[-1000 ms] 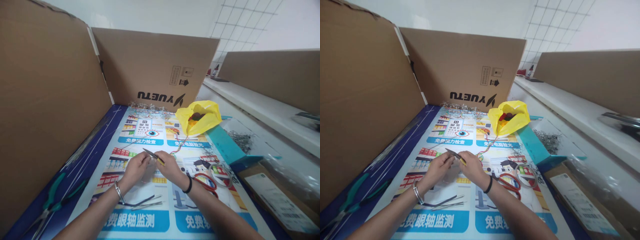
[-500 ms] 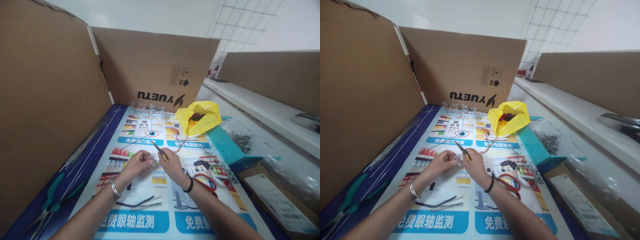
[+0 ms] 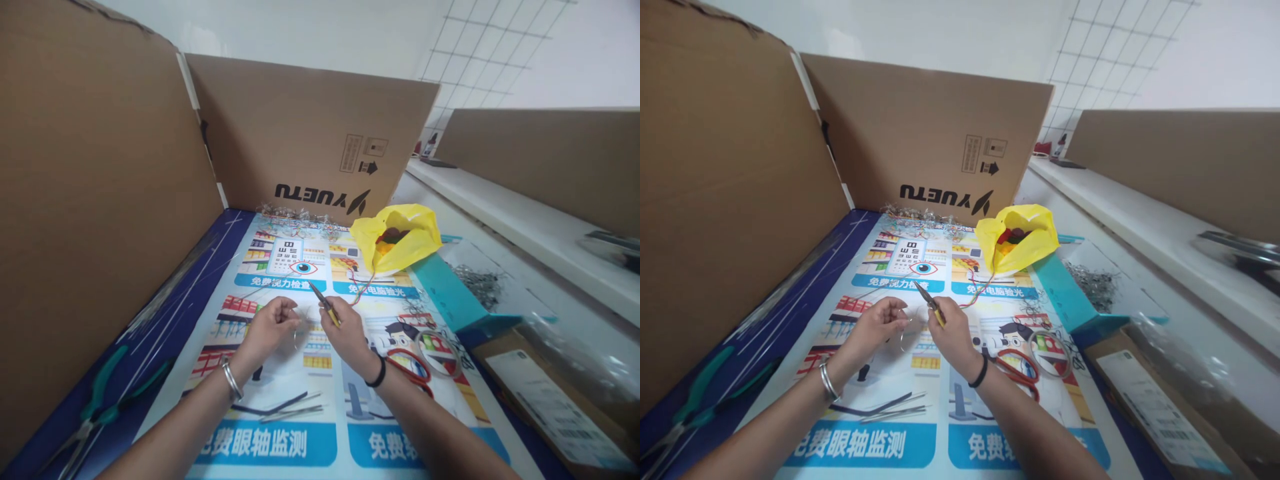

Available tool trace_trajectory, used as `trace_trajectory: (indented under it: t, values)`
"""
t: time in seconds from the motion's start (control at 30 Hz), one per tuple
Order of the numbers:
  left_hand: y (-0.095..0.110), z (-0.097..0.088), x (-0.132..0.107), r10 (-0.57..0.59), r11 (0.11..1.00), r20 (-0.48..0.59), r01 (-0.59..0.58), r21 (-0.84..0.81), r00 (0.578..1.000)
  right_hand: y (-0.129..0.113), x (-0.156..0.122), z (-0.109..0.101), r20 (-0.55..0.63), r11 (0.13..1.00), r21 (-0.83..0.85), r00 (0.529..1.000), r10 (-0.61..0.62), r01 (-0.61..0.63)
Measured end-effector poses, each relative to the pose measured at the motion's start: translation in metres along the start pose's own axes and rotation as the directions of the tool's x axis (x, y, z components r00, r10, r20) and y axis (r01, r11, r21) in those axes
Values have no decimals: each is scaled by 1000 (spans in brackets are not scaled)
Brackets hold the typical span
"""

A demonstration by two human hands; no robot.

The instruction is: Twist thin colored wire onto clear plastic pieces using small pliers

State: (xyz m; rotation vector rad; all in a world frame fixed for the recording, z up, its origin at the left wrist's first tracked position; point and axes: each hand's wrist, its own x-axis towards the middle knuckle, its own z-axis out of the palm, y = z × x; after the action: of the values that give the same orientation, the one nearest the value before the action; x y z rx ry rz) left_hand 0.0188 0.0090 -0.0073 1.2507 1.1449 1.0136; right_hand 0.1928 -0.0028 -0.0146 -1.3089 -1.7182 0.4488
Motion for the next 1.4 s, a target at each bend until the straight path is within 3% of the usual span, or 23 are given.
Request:
trace_trajectory:
  t: [0.17, 0.53, 0.77, 0.83, 0.93, 1.03, 1.13, 1.4]
  values:
    - [-5, -1, 1, 14, 1000, -9, -14, 5, 1000, 2, 1, -1, 45, 999, 31, 999, 27, -28]
    - [-11, 5, -2, 65, 996, 50, -68, 50, 997, -7, 1, 1, 283, 986, 154, 959, 15, -60]
    - [-7, 5, -4, 2, 999, 59, -4, 31, 998, 2, 5, 1, 253, 956, 227, 959, 128, -187]
    - [-5, 5, -4, -15, 1000, 66, 15, 2, 998, 3, 8, -5, 334, 934, 268, 932, 140, -236]
    - [-3, 6, -6, -52, 998, 96, 54, -16, 994, 2, 12, -17, 531, 900, 313, 842, 99, -303]
    - [-3, 7, -7, -82, 996, 91, 85, -28, 992, 0, 14, -24, 632, 871, 347, 773, 56, -347]
    - [-4, 6, -7, -101, 993, 84, 106, -59, 991, -1, 14, -25, 625, 847, 384, 779, 55, -368]
    - [-2, 5, -8, -120, 986, 114, 131, -103, 986, 7, 13, -18, 542, 703, 499, 816, 203, -507]
